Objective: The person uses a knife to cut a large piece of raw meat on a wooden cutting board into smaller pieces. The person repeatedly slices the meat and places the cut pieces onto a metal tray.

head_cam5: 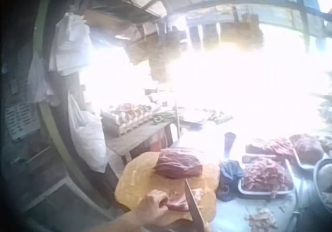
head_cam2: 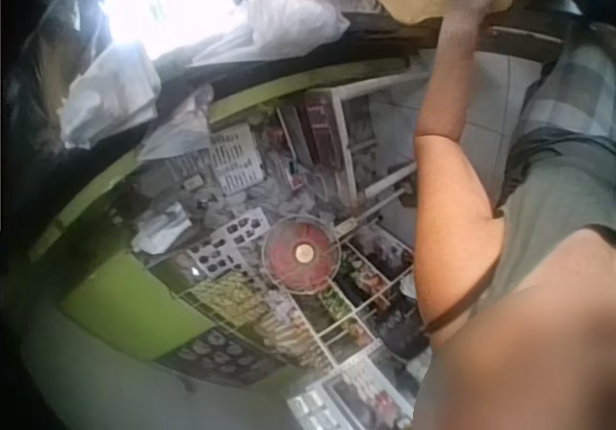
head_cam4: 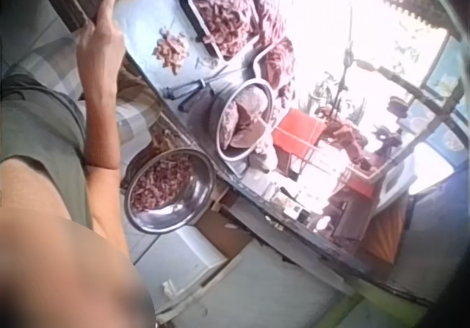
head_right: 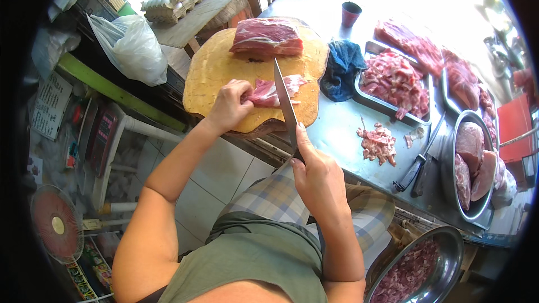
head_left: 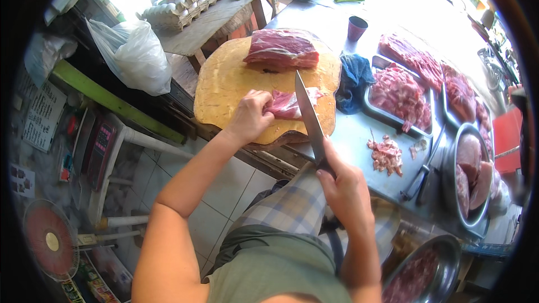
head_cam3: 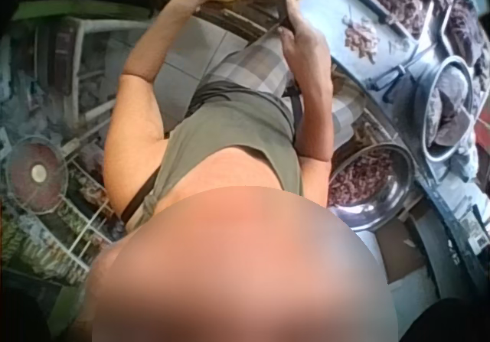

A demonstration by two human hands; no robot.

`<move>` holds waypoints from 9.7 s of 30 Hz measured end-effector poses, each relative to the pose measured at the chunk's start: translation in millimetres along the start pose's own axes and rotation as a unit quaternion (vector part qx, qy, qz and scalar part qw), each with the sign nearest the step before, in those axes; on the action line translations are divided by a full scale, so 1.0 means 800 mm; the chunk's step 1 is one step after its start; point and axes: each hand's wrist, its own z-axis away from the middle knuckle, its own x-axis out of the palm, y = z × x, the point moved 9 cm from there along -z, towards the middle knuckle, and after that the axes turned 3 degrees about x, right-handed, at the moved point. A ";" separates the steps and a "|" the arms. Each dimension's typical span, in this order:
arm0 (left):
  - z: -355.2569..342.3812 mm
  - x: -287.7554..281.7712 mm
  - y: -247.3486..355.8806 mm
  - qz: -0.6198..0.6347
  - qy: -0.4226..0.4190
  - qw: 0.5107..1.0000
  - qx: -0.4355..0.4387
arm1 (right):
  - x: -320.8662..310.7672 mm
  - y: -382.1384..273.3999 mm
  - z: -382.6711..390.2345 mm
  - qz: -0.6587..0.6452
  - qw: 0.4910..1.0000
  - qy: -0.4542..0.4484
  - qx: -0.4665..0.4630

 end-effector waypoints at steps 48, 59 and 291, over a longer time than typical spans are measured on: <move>0.018 -0.022 0.001 0.005 0.026 0.999 0.021 | 0.105 -0.030 -0.053 0.154 0.980 -0.095 -0.084; 0.004 -0.013 0.025 0.032 0.037 0.997 0.060 | 0.014 -0.016 0.002 0.060 0.997 -0.046 -0.030; -0.029 0.065 0.070 -0.144 -0.063 0.984 0.078 | -0.044 0.059 0.018 -0.014 0.995 0.039 0.093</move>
